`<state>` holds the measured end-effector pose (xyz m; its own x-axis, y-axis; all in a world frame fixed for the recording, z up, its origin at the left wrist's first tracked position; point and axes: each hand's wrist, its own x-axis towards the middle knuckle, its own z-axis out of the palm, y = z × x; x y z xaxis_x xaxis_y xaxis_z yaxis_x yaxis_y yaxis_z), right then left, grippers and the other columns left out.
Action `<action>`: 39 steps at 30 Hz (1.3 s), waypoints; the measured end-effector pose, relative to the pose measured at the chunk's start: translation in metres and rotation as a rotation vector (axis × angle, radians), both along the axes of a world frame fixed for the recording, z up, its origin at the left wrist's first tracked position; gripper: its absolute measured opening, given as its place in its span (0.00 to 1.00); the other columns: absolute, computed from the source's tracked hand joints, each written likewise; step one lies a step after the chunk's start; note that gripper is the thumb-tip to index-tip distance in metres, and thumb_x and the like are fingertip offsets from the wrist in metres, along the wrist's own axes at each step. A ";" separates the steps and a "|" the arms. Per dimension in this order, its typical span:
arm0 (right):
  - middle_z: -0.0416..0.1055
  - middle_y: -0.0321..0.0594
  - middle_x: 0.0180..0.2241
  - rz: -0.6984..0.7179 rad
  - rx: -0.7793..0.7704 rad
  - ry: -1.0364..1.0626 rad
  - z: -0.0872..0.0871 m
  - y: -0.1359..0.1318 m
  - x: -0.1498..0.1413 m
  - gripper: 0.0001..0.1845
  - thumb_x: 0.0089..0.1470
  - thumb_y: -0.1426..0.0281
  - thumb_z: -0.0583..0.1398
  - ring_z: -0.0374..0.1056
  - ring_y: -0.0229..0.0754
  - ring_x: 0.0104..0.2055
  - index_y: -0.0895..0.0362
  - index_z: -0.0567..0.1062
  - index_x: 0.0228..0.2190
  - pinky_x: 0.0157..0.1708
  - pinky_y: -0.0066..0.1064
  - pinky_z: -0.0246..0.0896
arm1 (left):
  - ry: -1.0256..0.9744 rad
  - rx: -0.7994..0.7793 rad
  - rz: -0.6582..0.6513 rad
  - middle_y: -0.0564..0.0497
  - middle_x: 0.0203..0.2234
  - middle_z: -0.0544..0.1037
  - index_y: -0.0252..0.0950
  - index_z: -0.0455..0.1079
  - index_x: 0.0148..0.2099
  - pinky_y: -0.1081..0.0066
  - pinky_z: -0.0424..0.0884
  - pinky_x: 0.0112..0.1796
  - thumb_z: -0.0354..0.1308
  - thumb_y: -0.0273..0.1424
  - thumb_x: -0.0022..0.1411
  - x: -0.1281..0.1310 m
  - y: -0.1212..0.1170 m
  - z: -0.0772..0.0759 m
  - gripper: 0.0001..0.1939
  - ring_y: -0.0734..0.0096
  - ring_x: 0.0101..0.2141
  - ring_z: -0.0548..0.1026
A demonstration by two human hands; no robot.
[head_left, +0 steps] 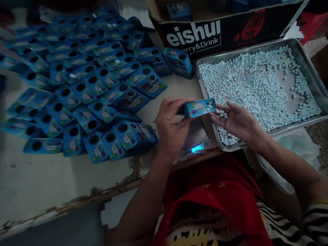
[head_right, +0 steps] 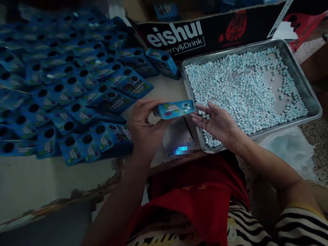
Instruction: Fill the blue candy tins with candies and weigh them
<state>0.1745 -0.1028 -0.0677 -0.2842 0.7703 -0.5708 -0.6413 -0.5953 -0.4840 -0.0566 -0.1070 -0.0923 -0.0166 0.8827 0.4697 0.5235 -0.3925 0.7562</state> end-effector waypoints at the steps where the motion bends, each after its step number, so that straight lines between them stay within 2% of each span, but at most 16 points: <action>1: 0.85 0.44 0.40 0.017 0.013 -0.011 0.002 0.000 0.002 0.04 0.68 0.68 0.65 0.84 0.47 0.47 0.54 0.81 0.43 0.51 0.39 0.86 | -0.139 -0.063 0.024 0.50 0.49 0.83 0.45 0.80 0.56 0.57 0.80 0.55 0.73 0.44 0.68 -0.006 -0.006 -0.007 0.18 0.58 0.51 0.81; 3: 0.86 0.43 0.40 0.046 0.030 -0.038 0.004 -0.001 0.005 0.09 0.63 0.77 0.66 0.84 0.44 0.47 0.56 0.81 0.44 0.51 0.34 0.86 | -0.415 -0.169 0.067 0.53 0.47 0.84 0.44 0.78 0.56 0.57 0.83 0.53 0.78 0.50 0.61 -0.016 -0.021 -0.023 0.27 0.60 0.49 0.83; 5: 0.86 0.44 0.40 0.081 0.035 -0.080 0.005 -0.002 0.007 0.15 0.59 0.85 0.64 0.85 0.40 0.46 0.58 0.82 0.45 0.50 0.27 0.85 | -0.564 -0.258 0.099 0.55 0.46 0.84 0.44 0.76 0.56 0.56 0.84 0.52 0.81 0.51 0.57 -0.022 -0.040 -0.038 0.31 0.63 0.47 0.84; 8: 0.86 0.43 0.39 0.152 0.060 -0.164 0.007 -0.004 0.007 0.16 0.60 0.87 0.64 0.86 0.38 0.43 0.59 0.82 0.44 0.48 0.23 0.84 | -0.566 -0.339 0.149 0.54 0.44 0.85 0.43 0.75 0.55 0.58 0.86 0.49 0.81 0.50 0.56 -0.018 -0.064 -0.051 0.32 0.63 0.44 0.86; 11: 0.85 0.42 0.36 0.265 0.138 -0.237 0.018 -0.005 0.004 0.08 0.62 0.80 0.71 0.83 0.36 0.35 0.59 0.83 0.42 0.38 0.22 0.84 | -0.537 -0.340 0.131 0.50 0.46 0.86 0.41 0.75 0.56 0.60 0.86 0.50 0.81 0.48 0.56 -0.010 -0.073 -0.052 0.32 0.60 0.46 0.87; 13: 0.83 0.39 0.33 0.339 0.232 -0.279 0.032 -0.005 -0.001 0.10 0.60 0.71 0.77 0.76 0.32 0.28 0.59 0.85 0.42 0.28 0.19 0.76 | -0.495 -0.289 0.086 0.46 0.55 0.85 0.42 0.74 0.62 0.59 0.85 0.56 0.80 0.47 0.57 -0.010 -0.075 -0.048 0.36 0.56 0.55 0.85; 15: 0.79 0.35 0.29 0.405 0.340 -0.343 0.048 -0.004 -0.009 0.17 0.57 0.62 0.79 0.67 0.29 0.23 0.59 0.85 0.41 0.21 0.18 0.64 | -0.404 -0.227 0.071 0.42 0.61 0.82 0.43 0.69 0.69 0.57 0.82 0.61 0.79 0.47 0.60 -0.018 -0.081 -0.042 0.41 0.53 0.61 0.82; 16: 0.77 0.33 0.27 0.438 0.393 -0.384 0.056 -0.003 -0.014 0.19 0.56 0.58 0.80 0.63 0.28 0.22 0.59 0.85 0.40 0.19 0.19 0.58 | -0.340 -0.197 0.078 0.40 0.62 0.81 0.42 0.67 0.72 0.56 0.81 0.62 0.78 0.46 0.62 -0.024 -0.087 -0.039 0.42 0.52 0.62 0.82; 18: 0.73 0.31 0.24 0.508 0.493 -0.476 0.068 -0.002 -0.025 0.23 0.55 0.52 0.79 0.59 0.29 0.22 0.58 0.85 0.37 0.18 0.21 0.51 | -0.192 -0.147 0.111 0.40 0.60 0.82 0.42 0.69 0.72 0.54 0.80 0.63 0.74 0.42 0.67 -0.039 -0.105 -0.031 0.36 0.53 0.60 0.83; 22: 0.68 0.30 0.21 0.605 0.663 -0.658 0.079 -0.003 -0.042 0.24 0.57 0.49 0.78 0.55 0.31 0.22 0.57 0.84 0.34 0.20 0.25 0.45 | 0.052 -0.092 0.125 0.44 0.54 0.85 0.44 0.77 0.66 0.56 0.82 0.59 0.69 0.36 0.72 -0.070 -0.151 -0.023 0.22 0.54 0.55 0.85; 26: 0.64 0.29 0.21 0.633 0.673 -0.710 0.084 -0.010 -0.049 0.23 0.61 0.50 0.75 0.53 0.31 0.22 0.57 0.83 0.36 0.21 0.27 0.43 | 0.133 -0.077 0.171 0.48 0.53 0.87 0.48 0.79 0.63 0.55 0.83 0.58 0.69 0.35 0.72 -0.093 -0.182 -0.035 0.20 0.53 0.52 0.86; 30: 0.61 0.28 0.21 0.596 0.579 -0.722 0.091 -0.013 -0.049 0.21 0.63 0.53 0.75 0.52 0.30 0.21 0.55 0.78 0.34 0.20 0.26 0.41 | 0.110 -0.069 0.272 0.48 0.50 0.88 0.50 0.79 0.65 0.53 0.82 0.59 0.71 0.34 0.71 -0.109 -0.194 -0.050 0.22 0.53 0.51 0.86; 34: 0.58 0.27 0.20 0.560 0.560 -0.768 0.096 -0.013 -0.049 0.20 0.62 0.54 0.76 0.51 0.30 0.20 0.55 0.78 0.34 0.19 0.26 0.40 | 0.073 -0.071 0.282 0.49 0.51 0.87 0.51 0.78 0.67 0.54 0.81 0.60 0.71 0.33 0.71 -0.115 -0.192 -0.055 0.24 0.54 0.51 0.85; 39: 0.65 0.30 0.23 0.547 0.559 -0.798 0.095 -0.011 -0.053 0.17 0.62 0.57 0.76 0.57 0.33 0.23 0.55 0.80 0.37 0.20 0.26 0.47 | 0.124 0.013 0.294 0.49 0.53 0.87 0.50 0.79 0.66 0.56 0.80 0.60 0.70 0.32 0.71 -0.112 -0.187 -0.056 0.23 0.54 0.53 0.85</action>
